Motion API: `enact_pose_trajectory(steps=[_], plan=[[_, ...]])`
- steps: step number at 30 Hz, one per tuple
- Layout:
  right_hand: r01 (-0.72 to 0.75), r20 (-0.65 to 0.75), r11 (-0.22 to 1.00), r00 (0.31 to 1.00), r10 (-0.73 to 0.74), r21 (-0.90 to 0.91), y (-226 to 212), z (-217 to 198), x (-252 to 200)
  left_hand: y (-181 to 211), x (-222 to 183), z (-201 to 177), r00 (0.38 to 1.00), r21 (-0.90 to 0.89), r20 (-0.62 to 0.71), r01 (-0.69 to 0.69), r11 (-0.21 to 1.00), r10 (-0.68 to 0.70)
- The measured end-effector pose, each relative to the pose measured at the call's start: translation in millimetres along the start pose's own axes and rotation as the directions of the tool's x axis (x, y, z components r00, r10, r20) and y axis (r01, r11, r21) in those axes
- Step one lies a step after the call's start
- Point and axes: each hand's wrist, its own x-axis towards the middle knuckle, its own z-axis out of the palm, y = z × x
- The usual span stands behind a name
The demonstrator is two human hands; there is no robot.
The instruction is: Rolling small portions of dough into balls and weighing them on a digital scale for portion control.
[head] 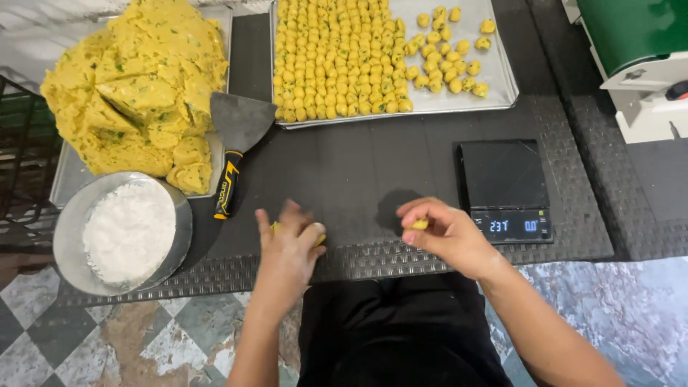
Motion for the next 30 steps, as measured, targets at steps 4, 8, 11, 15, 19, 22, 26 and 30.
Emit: enact_pose_trajectory(steps=[4, 8, 11, 15, 19, 22, 26, 30], plan=[[-0.187, 0.001, 0.982, 0.982, 0.187, -0.023, -15, 16, -10, 34, 7, 6, 0.986, -0.419, -0.137, -0.144, 0.897, 0.094], [0.121, -0.009, 0.912, 0.991, -0.136, -0.393, -35, 28, -18, 69, 15, 20, 0.991, -0.629, -0.107, -0.131, 0.766, 0.082], [0.147, 0.001, 0.859, 0.986, -0.168, -0.491, -40, 25, -19, 85, 18, 17, 0.994, -0.661, -0.078, -0.111, 0.742, 0.079], [-0.218, -0.051, 0.877, 0.975, 0.218, -0.428, -44, 19, -17, 90, 14, 32, 0.977, -0.635, -0.187, -0.199, 0.746, 0.102], [-0.107, -0.039, 0.911, 0.994, 0.1, -0.399, -38, 16, -18, 97, 15, 26, 0.961, -0.644, -0.246, -0.259, 0.72, 0.125], [-0.156, 0.014, 0.987, 0.988, 0.155, 0.041, -11, 1, -16, 102, 17, 22, 0.957, -0.814, -0.289, -0.235, 0.531, -0.019], [-0.049, -0.153, 0.946, 0.983, 0.103, 0.321, 4, -23, -8, 90, 29, 35, 0.939, -0.903, -0.25, -0.138, 0.407, -0.237], [0.089, -0.259, 0.93, 0.966, 0.007, 0.356, 10, -47, -8, 81, 41, 40, 0.893, -0.651, -0.43, -0.206, 0.73, -0.132]])
